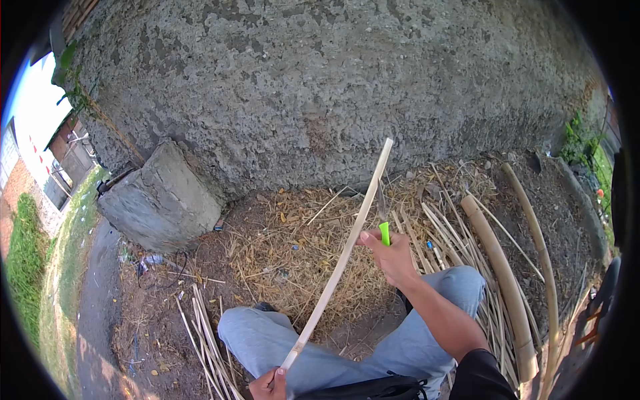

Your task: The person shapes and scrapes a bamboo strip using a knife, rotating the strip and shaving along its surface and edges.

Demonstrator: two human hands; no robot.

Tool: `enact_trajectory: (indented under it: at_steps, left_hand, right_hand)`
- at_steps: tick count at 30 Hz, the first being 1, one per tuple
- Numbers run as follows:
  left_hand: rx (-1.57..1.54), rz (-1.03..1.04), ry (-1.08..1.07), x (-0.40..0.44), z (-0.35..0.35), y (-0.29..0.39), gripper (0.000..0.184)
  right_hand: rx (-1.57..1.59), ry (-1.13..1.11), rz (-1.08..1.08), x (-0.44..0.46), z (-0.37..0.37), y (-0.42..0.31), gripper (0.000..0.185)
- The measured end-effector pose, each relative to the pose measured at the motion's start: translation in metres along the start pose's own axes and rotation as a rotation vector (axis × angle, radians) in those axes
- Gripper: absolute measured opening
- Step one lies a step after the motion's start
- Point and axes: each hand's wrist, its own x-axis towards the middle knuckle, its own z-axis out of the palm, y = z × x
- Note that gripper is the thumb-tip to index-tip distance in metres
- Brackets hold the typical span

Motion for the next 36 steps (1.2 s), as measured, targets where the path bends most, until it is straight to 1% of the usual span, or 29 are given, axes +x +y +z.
enact_trajectory:
  at_steps: [1,3,4,6,7,9,10,11,13,15,17,18,20,21,22,23,24,25,26,27,28,29,30,31,32,33,34,35,36]
  left_hand:
    - [0.002,0.003,0.004,0.002,0.002,0.005,0.034]
    - [0.082,0.353,0.138,0.012,0.007,0.022,0.027]
    - [0.083,0.357,0.141,0.018,0.011,0.027,0.027]
    - [0.117,0.56,0.211,0.039,0.027,0.033,0.023]
    - [0.113,0.571,0.213,0.053,0.036,0.037,0.023]
    - [0.186,0.76,0.194,0.082,0.052,0.053,0.017]
    - [0.213,0.756,0.141,0.089,0.058,0.066,0.017]
    - [0.21,0.769,0.137,0.097,0.064,0.075,0.017]
    - [0.243,0.884,0.006,0.109,0.077,0.088,0.018]
    - [0.263,0.908,-0.021,0.11,0.091,0.097,0.019]
    - [0.267,0.937,-0.004,0.112,0.103,0.106,0.02]
    - [0.268,0.941,-0.005,0.115,0.108,0.105,0.02]
    - [0.462,0.656,-0.224,0.123,0.119,0.093,0.03]
    - [0.462,0.656,-0.223,0.124,0.121,0.088,0.03]
    - [0.471,0.736,-0.245,0.127,0.12,0.082,0.035]
    - [0.479,0.817,-0.262,0.13,0.119,0.077,0.04]
    - [0.481,0.819,-0.254,0.131,0.112,0.082,0.04]
    - [0.465,0.816,-0.243,0.13,0.099,0.092,0.045]
    - [0.451,0.808,-0.232,0.128,0.085,0.102,0.05]
    - [0.46,0.799,-0.223,0.13,0.069,0.111,0.05]
    - [0.437,0.802,-0.133,0.132,0.051,0.121,0.049]
    - [0.414,0.8,-0.041,0.134,0.034,0.13,0.048]
    - [0.423,0.775,-0.024,0.134,0.017,0.14,0.048]
    - [0.463,0.788,0.065,0.133,-0.001,0.149,0.048]
    - [0.506,0.803,0.153,0.131,-0.017,0.155,0.049]
    - [0.519,0.778,0.167,0.129,-0.031,0.159,0.049]
    - [0.535,0.795,0.222,0.127,-0.042,0.162,0.049]
    - [0.549,0.818,0.276,0.127,-0.051,0.164,0.049]
    - [0.575,0.816,0.299,0.126,-0.059,0.162,0.051]
  right_hand:
    - [0.014,0.008,0.0,-0.003,0.001,-0.004,0.027]
    - [0.034,0.015,-0.003,-0.005,0.0,-0.012,0.029]
    - [0.079,0.062,-0.025,-0.003,-0.005,-0.018,0.03]
    - [0.153,0.143,-0.101,0.001,-0.015,-0.034,0.031]
    - [0.156,0.146,-0.113,0.003,-0.019,-0.043,0.031]
    - [0.243,0.242,-0.189,0.008,-0.031,-0.059,0.025]
    - [0.211,0.263,-0.201,0.011,-0.037,-0.064,0.023]
    - [0.214,0.273,-0.211,0.016,-0.045,-0.065,0.023]
    - [0.355,0.254,-0.16,0.028,-0.06,-0.062,0.026]
    - [0.328,0.277,-0.195,0.033,-0.064,-0.067,0.028]
    - [0.305,0.194,-0.258,0.03,-0.061,-0.079,0.027]
    - [0.288,0.207,-0.268,0.031,-0.062,-0.076,0.025]
    - [0.265,0.201,-0.248,0.034,-0.064,-0.063,0.025]
    - [0.239,0.194,-0.232,0.033,-0.063,-0.061,0.024]
    - [0.238,0.193,-0.234,0.032,-0.06,-0.058,0.024]
    - [0.143,0.222,-0.237,0.032,-0.054,-0.057,0.024]
    - [0.053,0.249,-0.241,0.032,-0.048,-0.055,0.024]
    - [0.059,0.242,-0.244,0.034,-0.044,-0.046,0.024]
    - [-0.03,0.218,-0.308,0.037,-0.039,-0.031,0.025]
    - [-0.118,0.192,-0.37,0.039,-0.032,-0.023,0.025]
    - [-0.135,0.164,-0.249,0.024,-0.018,-0.036,0.023]
    - [-0.13,0.145,-0.242,0.025,-0.015,-0.03,0.023]
    - [-0.302,0.106,-0.392,0.029,-0.014,-0.019,0.022]
    - [-0.467,0.058,-0.546,0.033,-0.01,-0.009,0.02]
    - [-0.522,0.044,-0.654,0.036,-0.007,-0.003,0.018]
    - [-0.511,0.016,-0.65,0.034,-0.001,-0.002,0.018]
    - [-0.581,0.035,-0.727,0.032,0.003,-0.004,0.021]
    - [-0.652,0.06,-0.808,0.032,0.005,-0.006,0.025]
    - [-0.686,0.042,-0.83,0.03,0.006,-0.006,0.032]
